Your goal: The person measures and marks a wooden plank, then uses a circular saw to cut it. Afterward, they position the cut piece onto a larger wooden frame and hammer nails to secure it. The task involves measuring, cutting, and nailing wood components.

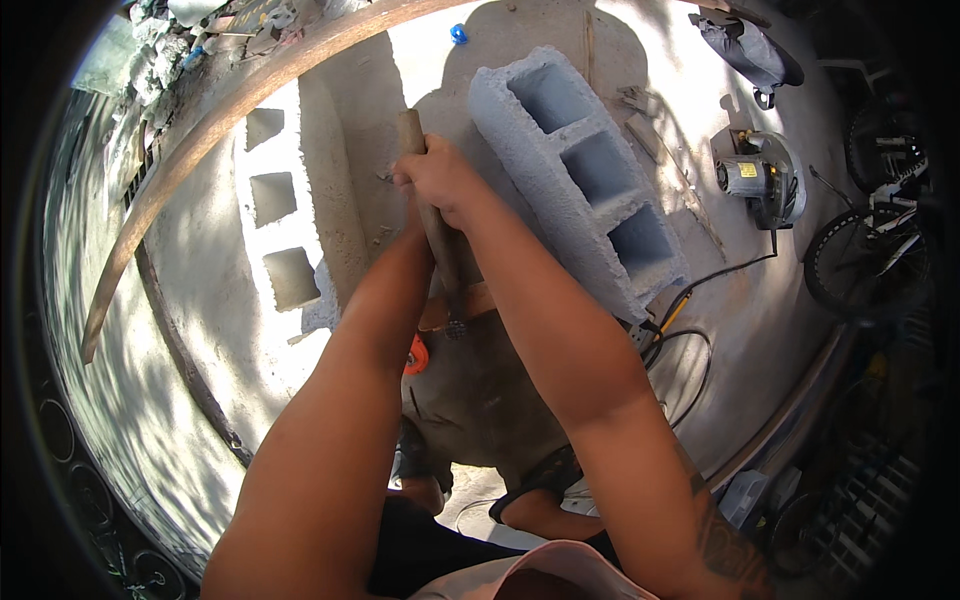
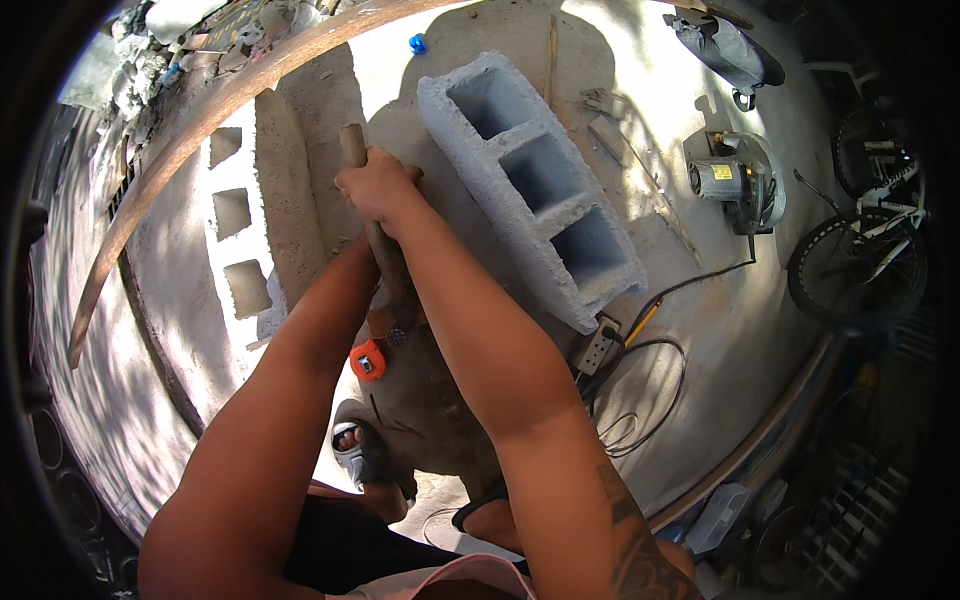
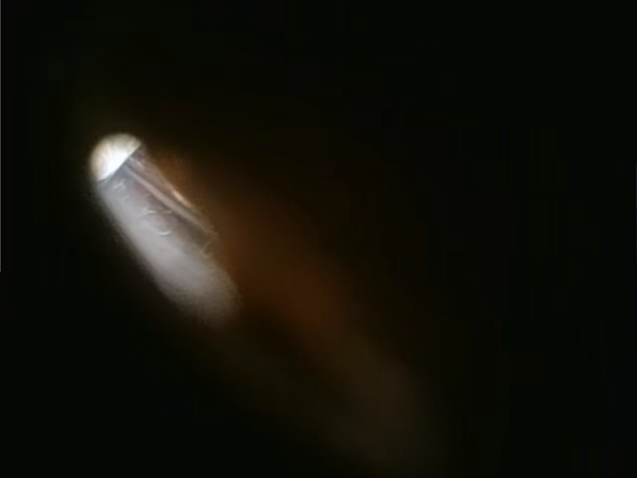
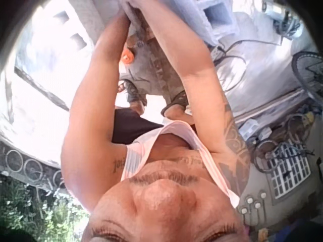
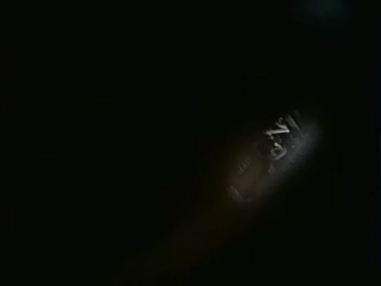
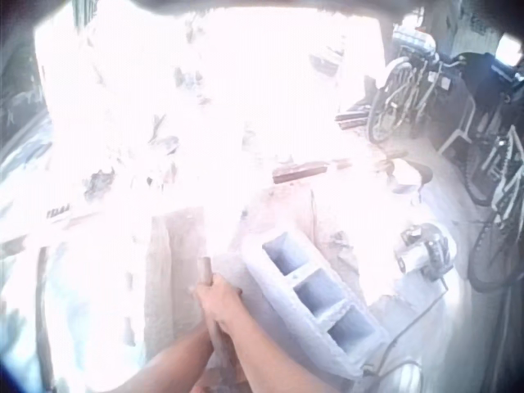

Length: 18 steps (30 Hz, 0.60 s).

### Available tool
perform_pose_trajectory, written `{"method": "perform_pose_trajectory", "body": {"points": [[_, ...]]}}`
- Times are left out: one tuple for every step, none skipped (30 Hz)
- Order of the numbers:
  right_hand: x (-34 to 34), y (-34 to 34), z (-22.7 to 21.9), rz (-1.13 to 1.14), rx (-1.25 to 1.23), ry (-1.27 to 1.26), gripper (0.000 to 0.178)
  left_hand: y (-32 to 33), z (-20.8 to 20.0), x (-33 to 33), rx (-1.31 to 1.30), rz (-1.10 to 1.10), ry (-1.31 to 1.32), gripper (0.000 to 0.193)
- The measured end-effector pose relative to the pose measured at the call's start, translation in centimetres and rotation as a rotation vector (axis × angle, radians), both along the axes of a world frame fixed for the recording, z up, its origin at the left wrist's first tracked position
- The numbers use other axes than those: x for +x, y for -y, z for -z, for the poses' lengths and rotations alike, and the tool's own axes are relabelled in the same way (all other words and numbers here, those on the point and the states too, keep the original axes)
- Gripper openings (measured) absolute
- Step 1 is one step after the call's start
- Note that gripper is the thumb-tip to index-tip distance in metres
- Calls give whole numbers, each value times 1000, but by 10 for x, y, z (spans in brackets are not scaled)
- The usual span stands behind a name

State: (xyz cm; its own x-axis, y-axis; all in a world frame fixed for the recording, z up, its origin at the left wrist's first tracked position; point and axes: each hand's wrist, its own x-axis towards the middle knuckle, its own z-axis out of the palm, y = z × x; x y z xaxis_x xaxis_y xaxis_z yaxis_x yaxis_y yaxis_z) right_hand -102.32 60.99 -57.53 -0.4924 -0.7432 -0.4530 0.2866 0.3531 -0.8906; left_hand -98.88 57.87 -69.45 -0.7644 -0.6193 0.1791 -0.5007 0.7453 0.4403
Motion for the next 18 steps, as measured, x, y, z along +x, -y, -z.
{"method": "perform_pose_trajectory", "body": {"points": [[1,5,-7,44,27,34,54,1,0,1,-14,2,4,19],[2,10,-19,84,52,64,56,2,1,6,-29,-2,14,19],[3,16,-28,125,78,94,57,2,1,8,-37,1,22,18],[0,20,-32,68,157,54,56,4,0,8,-43,1,20,17],[-1,25,-35,11,236,14,55,5,0,10,-51,3,25,17],[-3,29,-38,-44,314,-25,54,8,-1,11,-53,9,33,16],[-2,28,-37,-18,298,-117,52,8,-2,10,-58,12,31,16],[0,24,-37,12,282,-210,50,7,-3,10,-76,17,32,15],[4,20,-37,45,267,-301,48,5,-4,10,-80,29,39,14],[6,17,-39,58,245,-309,47,4,-4,8,-86,43,41,14],[7,14,-40,77,230,-332,47,3,-2,4,-91,53,34,13],[9,11,-42,100,216,-355,47,8,0,12,-103,56,45,13],[12,12,-43,92,221,-427,46,14,1,13,-109,68,40,12],[19,15,-42,81,230,-490,45,21,2,17,-115,76,39,12],[17,7,-38,104,260,-521,43,12,9,12,-91,100,24,11],[21,7,-42,109,239,-529,41,16,6,15,-112,107,26,11],[20,2,-45,124,225,-517,39,14,7,11,-122,119,21,11],[21,0,-46,134,201,-494,38,10,5,8,-124,123,24,10]]}}
